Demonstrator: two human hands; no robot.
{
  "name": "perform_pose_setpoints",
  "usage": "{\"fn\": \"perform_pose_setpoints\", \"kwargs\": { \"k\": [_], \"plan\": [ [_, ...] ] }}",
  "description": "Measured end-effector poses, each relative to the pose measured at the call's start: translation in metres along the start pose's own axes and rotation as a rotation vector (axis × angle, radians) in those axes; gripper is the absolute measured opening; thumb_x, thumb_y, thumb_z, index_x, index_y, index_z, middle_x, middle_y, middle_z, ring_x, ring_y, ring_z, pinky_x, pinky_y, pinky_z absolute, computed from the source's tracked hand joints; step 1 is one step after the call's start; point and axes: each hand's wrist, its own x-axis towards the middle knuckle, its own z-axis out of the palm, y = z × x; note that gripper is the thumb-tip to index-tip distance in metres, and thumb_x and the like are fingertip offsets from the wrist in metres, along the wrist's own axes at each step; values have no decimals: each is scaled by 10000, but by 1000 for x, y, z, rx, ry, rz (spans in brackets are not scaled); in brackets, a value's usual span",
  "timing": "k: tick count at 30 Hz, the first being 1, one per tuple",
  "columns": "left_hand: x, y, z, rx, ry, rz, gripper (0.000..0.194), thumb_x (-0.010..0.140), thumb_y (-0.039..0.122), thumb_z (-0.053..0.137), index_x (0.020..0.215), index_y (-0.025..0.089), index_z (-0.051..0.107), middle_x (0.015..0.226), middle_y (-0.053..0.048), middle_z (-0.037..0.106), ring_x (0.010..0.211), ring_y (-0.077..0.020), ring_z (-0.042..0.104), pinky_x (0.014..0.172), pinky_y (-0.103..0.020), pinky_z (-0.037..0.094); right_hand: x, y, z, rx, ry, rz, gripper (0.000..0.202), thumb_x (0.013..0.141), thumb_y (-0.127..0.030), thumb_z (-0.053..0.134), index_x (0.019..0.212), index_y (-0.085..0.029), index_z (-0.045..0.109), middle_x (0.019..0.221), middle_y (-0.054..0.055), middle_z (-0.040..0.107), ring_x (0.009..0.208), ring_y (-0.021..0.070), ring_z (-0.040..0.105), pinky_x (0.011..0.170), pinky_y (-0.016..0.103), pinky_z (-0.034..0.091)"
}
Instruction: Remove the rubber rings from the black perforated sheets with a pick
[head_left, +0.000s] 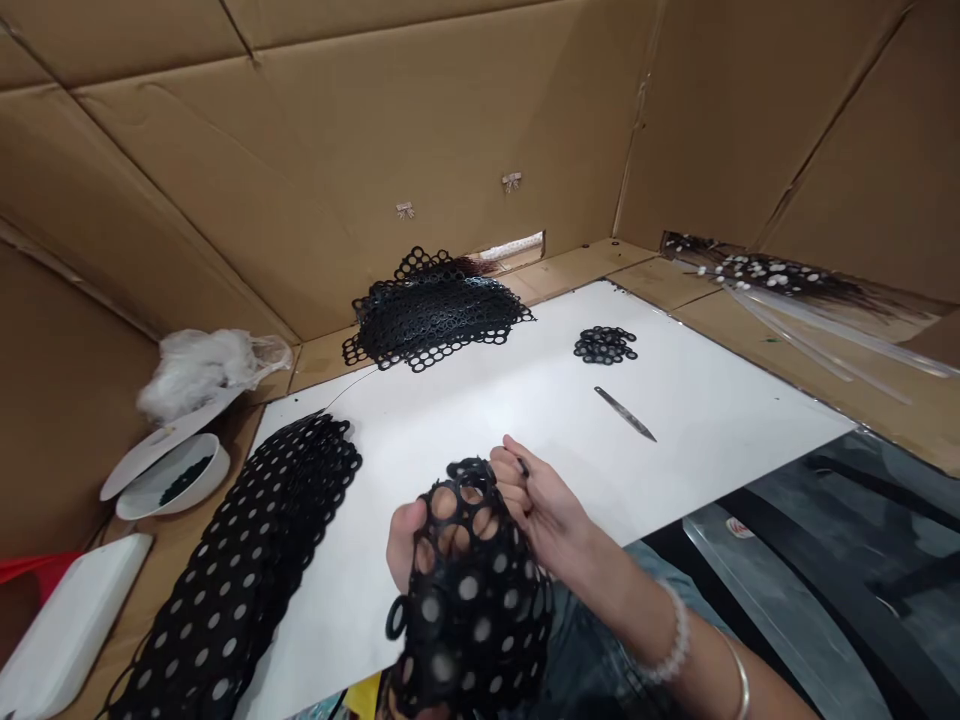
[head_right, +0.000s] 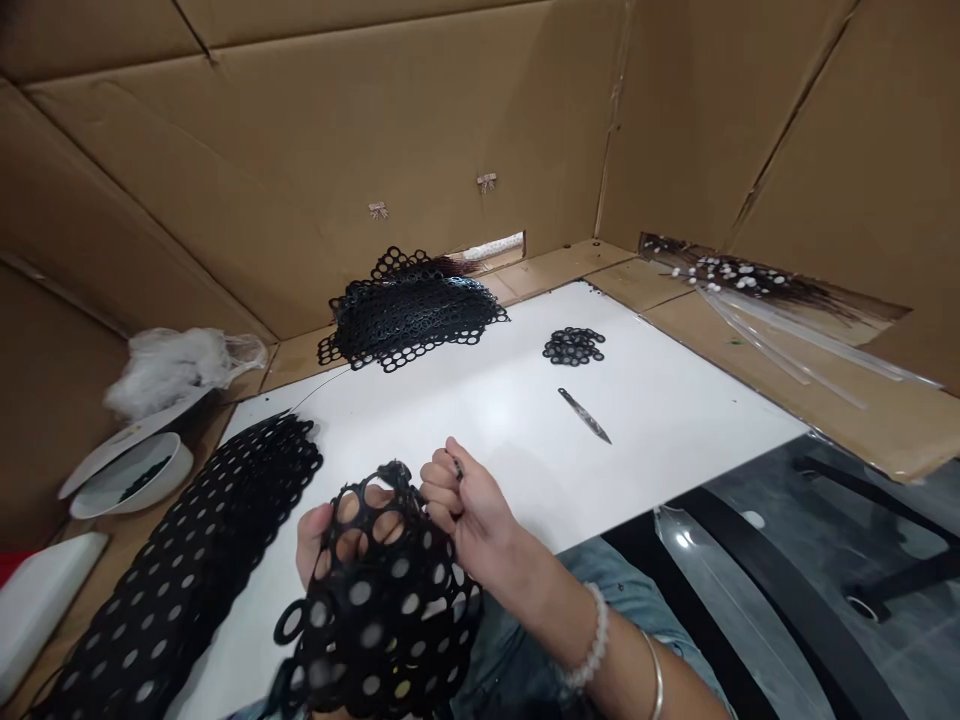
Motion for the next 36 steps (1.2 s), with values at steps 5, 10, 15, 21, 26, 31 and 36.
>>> {"fn": "perform_pose_setpoints", "kwargs": {
  "k": [5, 10, 15, 21, 26, 31, 36],
  "plan": [
    [-3, 4, 13, -76, -95, -58, 458, 621, 340, 711, 348, 183, 379, 326, 55, 389, 355, -90, 425, 424, -232, 433, 2, -2, -1, -33, -13, -50, 186, 858, -303, 591, 751, -171, 516, 495, -108, 378, 343, 14, 180, 302, 121, 157],
    [2, 7, 10, -101, -109, -138, 547, 645, 362, 679, 390, 183, 229, 356, 62, 301, 390, -85, 408, 439, -212, 433, -3, -5, -4, -306, 73, -278, 327, 750, -442, 716, 801, -184, 523, 592, -83, 500, 383, 2, 259, 351, 125, 172],
    [3, 5, 8, -34, -67, -157, 471, 644, 393, 657, 382, 201, 316, 362, 61, 301, 380, -89, 364, 402, -219, 399, -5, -6, -4, -628, 78, -236, 533, 743, -698, 553, 626, -194, 425, 462, -126, 191, 404, 33, 100, 389, 191, 97],
    [1, -2, 7, 45, -9, -120, 446, 652, 377, 643, 365, 220, 340, 369, 45, 361, 406, -109, 368, 455, -255, 416, -17, -2, 4, -1010, 54, -413, 566, 863, -683, 359, 602, -186, 427, 592, -31, 414, 570, 100, 379, 537, 242, 308],
    [3, -9, 2, 92, 39, -64, 401, 662, 387, 632, 416, 225, 361, 386, 68, 360, 384, -94, 306, 476, -258, 409, -15, -2, 3, -1034, 22, -381, 512, 839, -627, 487, 590, -180, 455, 570, -30, 457, 561, 103, 416, 557, 245, 336],
    [8, -9, 4, 178, 40, -45, 410, 681, 388, 616, 444, 218, 327, 398, 94, 265, 376, -73, 208, 433, -221, 345, -9, -4, 0, -1028, 29, -412, 515, 894, -594, 394, 588, -181, 421, 562, -31, 411, 556, 106, 381, 548, 256, 317],
    [6, 1, 5, 413, -106, -148, 335, 692, 359, 637, 439, 201, 486, 372, 61, 373, 354, -94, 292, 382, -236, 303, -29, -26, 7, -1061, 78, -620, 463, 912, -510, 410, 575, -205, 320, 561, -47, 307, 532, 97, 293, 505, 250, 268]
  ]
}}
